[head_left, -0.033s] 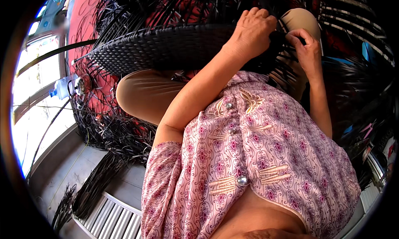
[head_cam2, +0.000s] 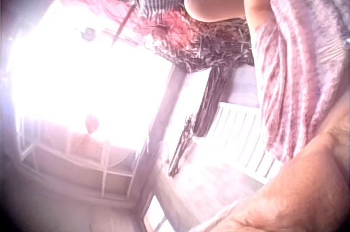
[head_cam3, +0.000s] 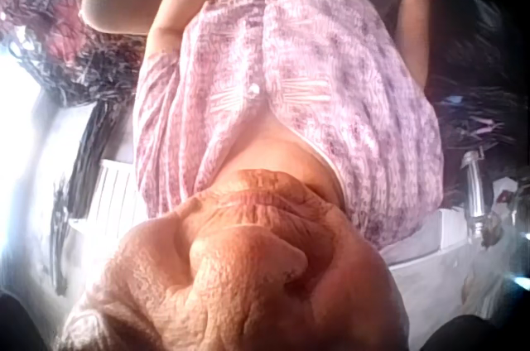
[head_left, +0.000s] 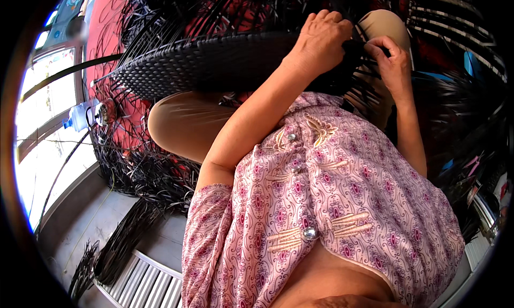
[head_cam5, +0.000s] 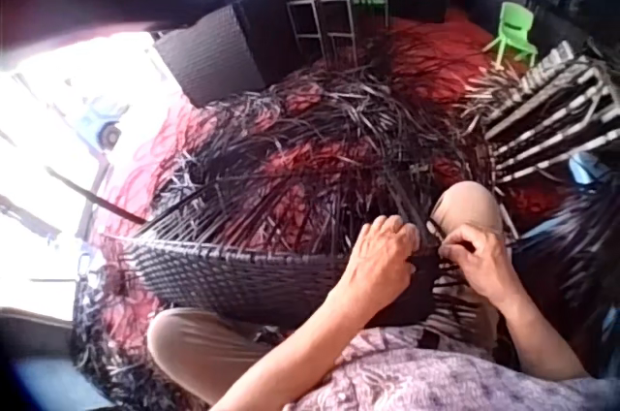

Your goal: The person sits cross-legged on the floor and weaves a black basket by hand. They interlace black plastic strips through a pre-existing frame, pulling the strips tight and adjusting the weave pattern to build up the basket's structure.

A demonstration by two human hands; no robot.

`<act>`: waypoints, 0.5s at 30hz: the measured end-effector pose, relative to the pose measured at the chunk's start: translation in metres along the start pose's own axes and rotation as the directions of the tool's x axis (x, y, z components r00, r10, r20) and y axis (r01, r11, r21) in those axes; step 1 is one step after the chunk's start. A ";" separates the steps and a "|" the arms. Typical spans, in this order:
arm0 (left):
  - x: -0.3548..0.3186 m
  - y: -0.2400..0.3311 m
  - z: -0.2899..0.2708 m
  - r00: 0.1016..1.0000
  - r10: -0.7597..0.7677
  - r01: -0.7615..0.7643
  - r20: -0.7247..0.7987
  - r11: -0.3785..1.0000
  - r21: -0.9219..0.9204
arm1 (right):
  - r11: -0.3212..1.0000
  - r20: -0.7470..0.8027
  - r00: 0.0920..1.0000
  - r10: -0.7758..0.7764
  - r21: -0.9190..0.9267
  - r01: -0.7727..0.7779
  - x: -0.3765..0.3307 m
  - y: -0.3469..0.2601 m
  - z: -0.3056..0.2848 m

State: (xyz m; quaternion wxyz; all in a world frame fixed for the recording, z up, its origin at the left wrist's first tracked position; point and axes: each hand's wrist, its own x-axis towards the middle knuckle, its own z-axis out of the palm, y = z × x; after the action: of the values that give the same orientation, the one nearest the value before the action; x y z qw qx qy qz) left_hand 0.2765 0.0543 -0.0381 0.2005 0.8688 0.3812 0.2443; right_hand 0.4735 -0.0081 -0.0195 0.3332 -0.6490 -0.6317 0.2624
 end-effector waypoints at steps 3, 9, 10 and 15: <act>0.000 -0.004 0.001 1.000 0.029 -0.029 -0.007 0.997 -0.074 | 0.988 0.036 0.995 0.092 0.118 -0.095 0.001 0.004 0.001; 0.003 -0.003 -0.002 0.999 0.024 -0.020 0.047 0.995 -0.093 | 0.766 0.310 0.885 0.347 0.450 -0.458 0.005 0.016 -0.006; 0.002 -0.003 -0.003 0.999 0.028 -0.024 0.039 0.995 -0.098 | 0.763 0.339 0.871 0.355 0.432 -0.480 0.007 0.018 -0.008; -0.001 -0.001 -0.004 0.998 0.044 -0.038 0.037 0.991 -0.129 | 0.851 0.293 0.922 0.252 0.387 -0.356 0.001 0.022 -0.005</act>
State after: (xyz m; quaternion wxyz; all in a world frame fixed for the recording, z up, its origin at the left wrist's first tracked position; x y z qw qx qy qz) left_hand 0.2734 0.0553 -0.0360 0.2584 0.8664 0.3427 0.2553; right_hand 0.4916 -0.0073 -0.0334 0.3469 -0.6157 -0.4802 0.5195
